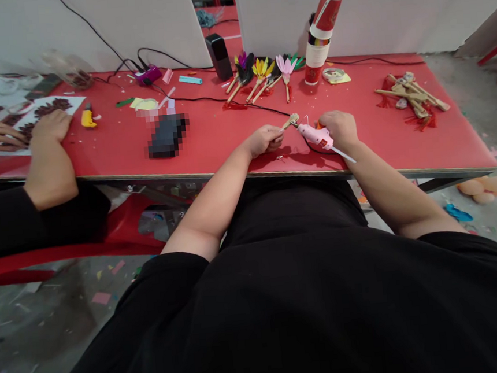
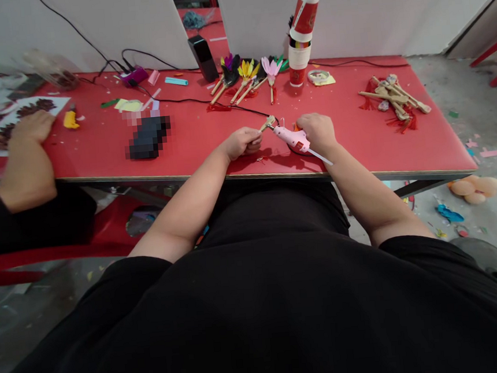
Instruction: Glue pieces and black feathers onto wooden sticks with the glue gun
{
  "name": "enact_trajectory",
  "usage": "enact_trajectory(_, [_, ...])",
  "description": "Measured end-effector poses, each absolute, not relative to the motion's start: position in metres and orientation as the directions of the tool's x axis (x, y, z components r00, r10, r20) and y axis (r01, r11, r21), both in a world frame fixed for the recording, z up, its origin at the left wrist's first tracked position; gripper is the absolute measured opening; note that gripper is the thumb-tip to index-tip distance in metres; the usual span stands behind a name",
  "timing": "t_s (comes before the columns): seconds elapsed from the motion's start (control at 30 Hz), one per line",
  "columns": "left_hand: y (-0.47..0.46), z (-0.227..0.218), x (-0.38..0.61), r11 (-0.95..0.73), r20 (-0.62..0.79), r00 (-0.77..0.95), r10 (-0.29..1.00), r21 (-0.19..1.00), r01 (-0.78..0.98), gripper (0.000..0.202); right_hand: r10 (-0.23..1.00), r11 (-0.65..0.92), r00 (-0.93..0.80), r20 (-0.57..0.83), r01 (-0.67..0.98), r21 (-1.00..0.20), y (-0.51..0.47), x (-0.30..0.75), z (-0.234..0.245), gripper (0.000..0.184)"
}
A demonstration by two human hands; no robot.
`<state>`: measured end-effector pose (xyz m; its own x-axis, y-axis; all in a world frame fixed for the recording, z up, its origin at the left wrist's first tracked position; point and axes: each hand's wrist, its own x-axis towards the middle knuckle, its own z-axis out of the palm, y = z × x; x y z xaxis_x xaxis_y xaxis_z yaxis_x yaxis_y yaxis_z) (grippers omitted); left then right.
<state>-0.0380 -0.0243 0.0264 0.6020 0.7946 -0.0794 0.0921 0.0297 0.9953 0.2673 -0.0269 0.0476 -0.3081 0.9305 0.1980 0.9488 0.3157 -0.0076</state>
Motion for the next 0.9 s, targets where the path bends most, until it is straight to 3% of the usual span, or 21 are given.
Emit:
enact_trajectory(0.23, [-0.021,0.024,-0.036,0.032,-0.084,0.606,0.791,0.995,0.097,0.066,0.946,0.232,-0.209,0.249,0.97,-0.067,-0.017,0.276,0.04,0.029])
enact_trajectory(0.5, [-0.02,0.022,-0.037,0.003,-0.079,0.59,0.803,0.992,0.128,0.068,0.951,0.263,-0.252,0.18,0.964,-0.039,-0.021,0.274,0.042,0.017])
enact_trajectory(0.73, [-0.025,0.011,-0.025,-0.1,-0.012,0.422,0.907,0.965,0.243,0.061,0.961,0.235,-0.228,0.156,0.972,-0.023,-0.024,0.275,0.046,0.02])
enact_trajectory(0.9, [-0.03,0.013,-0.023,-0.134,-0.001,0.395,0.919,0.94,0.313,0.06,0.969,0.198,-0.193,0.153,0.98,-0.018,-0.029,0.274,0.053,0.018])
